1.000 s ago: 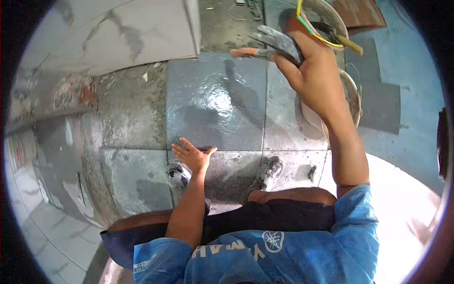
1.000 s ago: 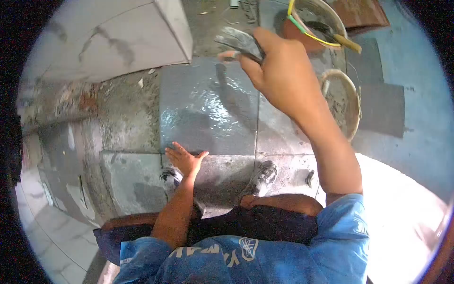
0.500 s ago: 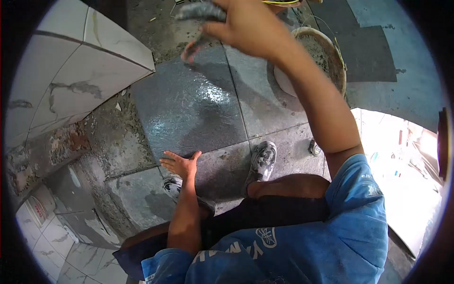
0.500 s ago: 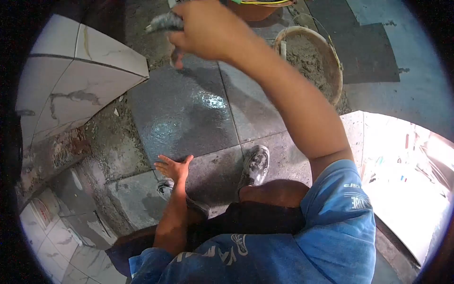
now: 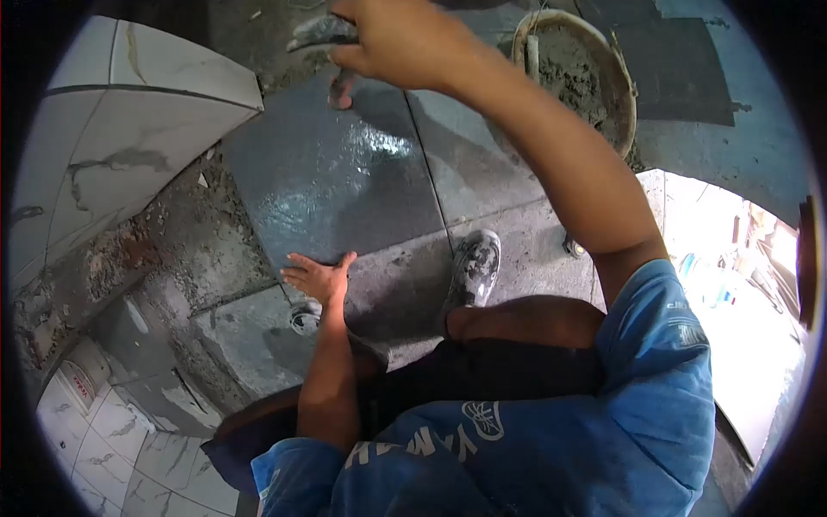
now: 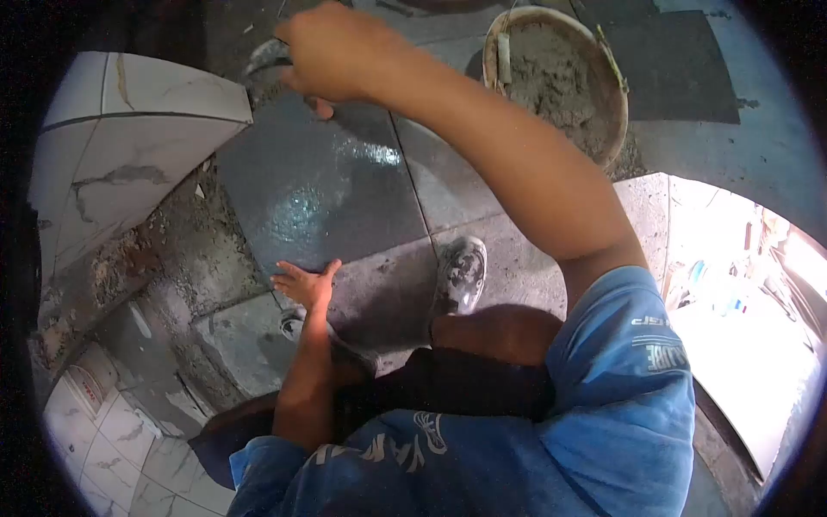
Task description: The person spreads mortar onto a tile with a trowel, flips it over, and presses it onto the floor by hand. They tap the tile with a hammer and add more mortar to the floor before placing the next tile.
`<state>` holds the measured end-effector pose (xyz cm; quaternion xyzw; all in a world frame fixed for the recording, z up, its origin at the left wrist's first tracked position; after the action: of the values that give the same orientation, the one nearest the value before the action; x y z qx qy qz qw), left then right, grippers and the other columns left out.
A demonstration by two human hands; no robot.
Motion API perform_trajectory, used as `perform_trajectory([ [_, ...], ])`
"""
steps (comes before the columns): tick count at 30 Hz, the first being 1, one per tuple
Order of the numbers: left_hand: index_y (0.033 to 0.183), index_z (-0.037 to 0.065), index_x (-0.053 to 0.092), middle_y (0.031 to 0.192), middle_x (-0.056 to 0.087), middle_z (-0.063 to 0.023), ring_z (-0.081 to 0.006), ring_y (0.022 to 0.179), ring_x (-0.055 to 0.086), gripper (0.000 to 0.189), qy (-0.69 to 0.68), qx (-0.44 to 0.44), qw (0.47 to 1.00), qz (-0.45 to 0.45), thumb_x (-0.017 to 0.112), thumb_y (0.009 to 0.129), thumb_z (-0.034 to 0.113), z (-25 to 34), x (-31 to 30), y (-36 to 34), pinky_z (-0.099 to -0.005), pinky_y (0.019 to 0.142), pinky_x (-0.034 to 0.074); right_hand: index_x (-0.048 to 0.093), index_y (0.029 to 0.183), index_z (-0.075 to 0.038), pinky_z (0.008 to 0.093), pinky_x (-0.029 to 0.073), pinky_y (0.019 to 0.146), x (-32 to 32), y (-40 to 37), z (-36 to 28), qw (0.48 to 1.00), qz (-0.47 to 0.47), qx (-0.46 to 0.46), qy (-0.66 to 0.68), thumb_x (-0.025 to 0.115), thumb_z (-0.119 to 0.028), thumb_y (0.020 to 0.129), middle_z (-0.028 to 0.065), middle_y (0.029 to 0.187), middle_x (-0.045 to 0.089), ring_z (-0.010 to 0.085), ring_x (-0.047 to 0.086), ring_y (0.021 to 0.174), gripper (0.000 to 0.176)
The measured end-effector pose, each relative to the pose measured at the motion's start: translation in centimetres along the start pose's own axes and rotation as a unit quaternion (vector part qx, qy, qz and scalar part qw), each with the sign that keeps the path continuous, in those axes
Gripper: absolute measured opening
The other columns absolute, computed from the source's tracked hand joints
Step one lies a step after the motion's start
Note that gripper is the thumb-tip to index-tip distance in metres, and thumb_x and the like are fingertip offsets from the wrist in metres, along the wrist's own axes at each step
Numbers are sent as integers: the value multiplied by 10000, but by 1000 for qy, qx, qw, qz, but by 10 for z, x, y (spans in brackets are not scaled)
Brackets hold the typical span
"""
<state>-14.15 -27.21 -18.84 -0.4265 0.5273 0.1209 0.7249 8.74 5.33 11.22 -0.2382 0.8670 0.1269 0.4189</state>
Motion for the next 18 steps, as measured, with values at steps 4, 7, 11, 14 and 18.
perform_trajectory([
  [4, 1523, -28, -32, 1506, -23, -439, -578, 1423, 15, 1501, 41, -16, 999, -24, 822, 537, 716, -1, -6, -3, -617, 1153, 125, 630, 906, 88, 479, 535, 758, -28, -21, -30, 997, 29, -60, -34, 648, -104, 800, 304, 848, 657, 442, 666, 857, 220],
  [7, 1528, -12, 27, 1525, 31, -408, -556, 1432, 55, 1464, 102, -10, 994, -29, 793, 541, 751, 25, -19, -2, -663, 1123, 134, 632, 928, 73, 475, 532, 746, -65, -58, -57, 994, 15, -109, 27, 638, -102, 805, 276, 832, 660, 436, 665, 827, 214],
  [11, 1522, 111, 249, 1558, 143, -306, -526, 1432, 118, 1236, 87, 312, 946, 6, 840, 569, 631, 130, -27, -39, -734, 1065, 168, 620, 954, 64, 458, 530, 725, -49, -72, -46, 989, -12, -135, 61, 648, -121, 814, 238, 803, 653, 419, 656, 773, 233],
  [14, 1529, 157, 255, 1605, 154, -149, -373, 1470, 151, 1094, 145, 538, 827, -72, 771, 674, 607, 172, 6, -78, -646, 1138, 153, 604, 976, 53, 432, 515, 675, -35, -88, -38, 987, 19, -141, 68, 659, -128, 817, 207, 784, 642, 384, 635, 703, 247],
  [18, 1560, 228, 184, 1631, 114, -38, -253, 1490, 139, 1016, 207, 599, 760, -146, 676, 764, 624, 165, 35, -73, -526, 1205, 102, 654, 935, -9, 393, 523, 659, -39, -100, -20, 986, 95, -133, 34, 665, -162, 795, 142, 737, 664, 315, 656, 700, 208],
])
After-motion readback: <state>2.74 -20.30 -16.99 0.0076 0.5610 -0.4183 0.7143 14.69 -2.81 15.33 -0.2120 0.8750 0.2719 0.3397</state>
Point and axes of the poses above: each hand's wrist, its own y-axis towards the middle knuckle, its own x-axis out of the palm, z = x × y, the point moved 4 cm from there along y, towards the middle knuckle
